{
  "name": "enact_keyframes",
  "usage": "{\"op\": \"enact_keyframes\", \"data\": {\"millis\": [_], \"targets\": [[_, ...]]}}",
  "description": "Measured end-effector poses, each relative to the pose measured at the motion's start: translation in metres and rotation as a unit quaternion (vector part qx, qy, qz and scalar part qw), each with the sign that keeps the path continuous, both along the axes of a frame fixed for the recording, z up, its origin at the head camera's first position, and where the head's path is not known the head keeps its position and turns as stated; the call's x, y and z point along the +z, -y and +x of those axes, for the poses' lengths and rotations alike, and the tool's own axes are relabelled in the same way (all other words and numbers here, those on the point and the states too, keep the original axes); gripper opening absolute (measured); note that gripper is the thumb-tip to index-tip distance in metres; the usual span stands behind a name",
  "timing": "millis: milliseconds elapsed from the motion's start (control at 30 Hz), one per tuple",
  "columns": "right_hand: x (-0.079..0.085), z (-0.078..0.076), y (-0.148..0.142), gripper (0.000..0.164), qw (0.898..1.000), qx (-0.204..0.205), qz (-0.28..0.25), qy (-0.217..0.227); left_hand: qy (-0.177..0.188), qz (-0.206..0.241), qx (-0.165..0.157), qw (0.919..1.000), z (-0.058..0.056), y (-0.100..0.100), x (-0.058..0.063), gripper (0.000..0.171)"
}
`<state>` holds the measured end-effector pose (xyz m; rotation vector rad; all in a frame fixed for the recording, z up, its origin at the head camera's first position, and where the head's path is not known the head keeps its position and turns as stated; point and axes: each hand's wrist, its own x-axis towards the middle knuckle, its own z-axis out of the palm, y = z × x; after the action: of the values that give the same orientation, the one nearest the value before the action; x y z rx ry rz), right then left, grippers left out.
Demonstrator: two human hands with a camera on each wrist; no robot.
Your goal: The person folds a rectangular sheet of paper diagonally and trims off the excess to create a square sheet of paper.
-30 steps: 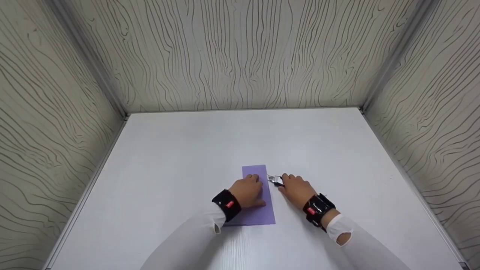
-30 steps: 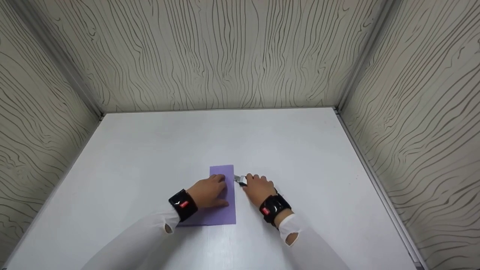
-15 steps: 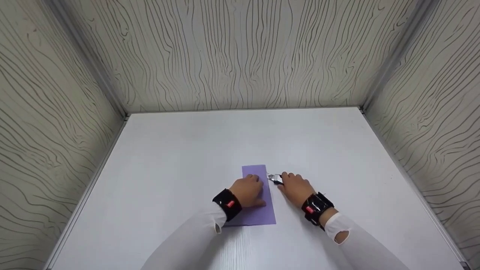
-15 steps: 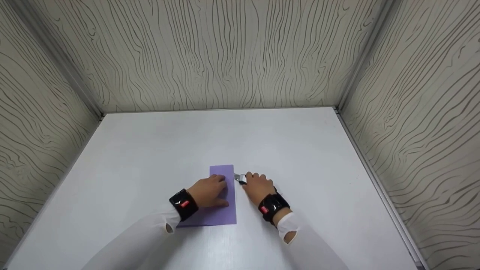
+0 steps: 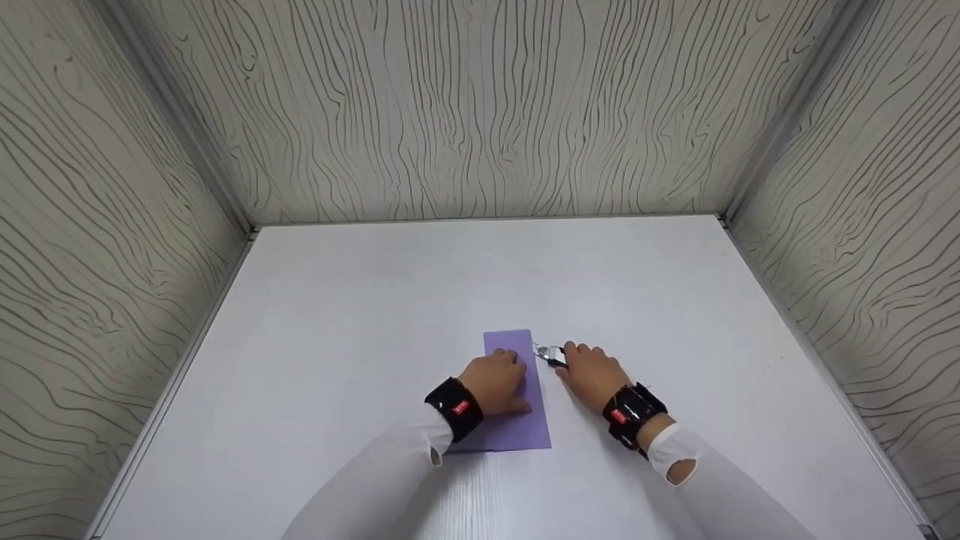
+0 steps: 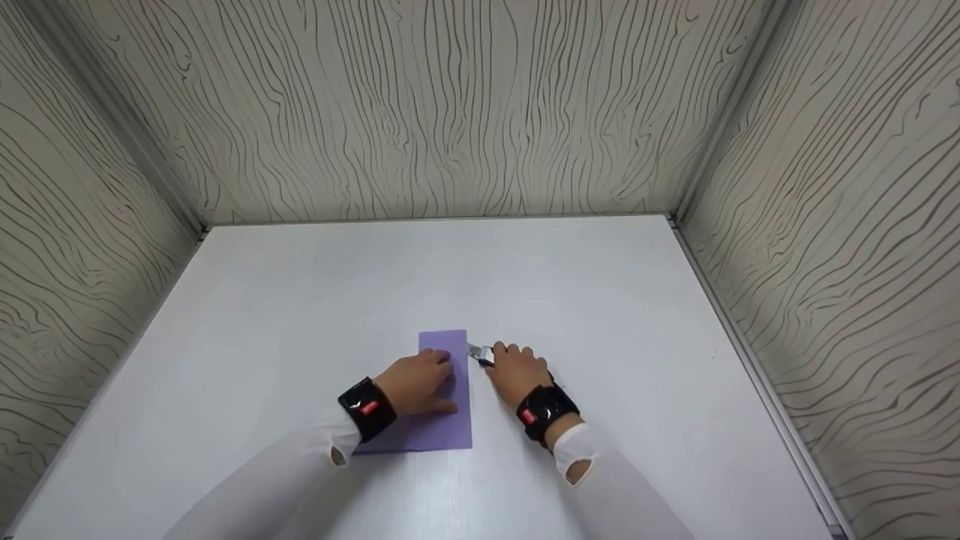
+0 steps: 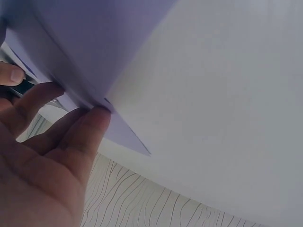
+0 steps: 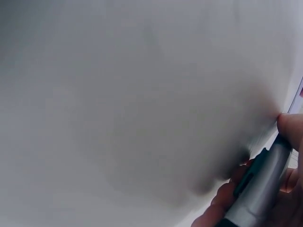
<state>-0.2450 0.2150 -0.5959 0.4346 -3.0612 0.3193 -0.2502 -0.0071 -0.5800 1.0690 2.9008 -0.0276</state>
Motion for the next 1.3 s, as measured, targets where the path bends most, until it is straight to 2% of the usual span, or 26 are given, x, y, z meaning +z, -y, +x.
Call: {"op": "enact_keyframes", "data": {"millis": [400, 667, 900, 1300], "targets": [[0.007, -0.001, 0.005, 0.031, 1.0, -0.013, -0.003, 0.01, 0.007, -0.008, 0.0, 0.9999, 0.005, -0.001, 0.009, 0.059], [0.006, -0.004, 0.005, 0.031, 1.0, -0.005, -0.007, 0.0, 0.009, -0.005, 0.0, 1.0, 0.003, 0.0, 0.007, 0.059], [0.004, -0.007, 0.004, 0.031, 1.0, -0.005, 0.005, -0.006, -0.004, -0.005, -0.006, 1.0, 0.003, -0.001, 0.006, 0.057], [0.011, -0.011, 0.007, 0.033, 1.0, -0.016, -0.004, 0.024, -0.006, -0.008, -0.006, 0.9999, 0.003, 0.001, 0.007, 0.06]]}}
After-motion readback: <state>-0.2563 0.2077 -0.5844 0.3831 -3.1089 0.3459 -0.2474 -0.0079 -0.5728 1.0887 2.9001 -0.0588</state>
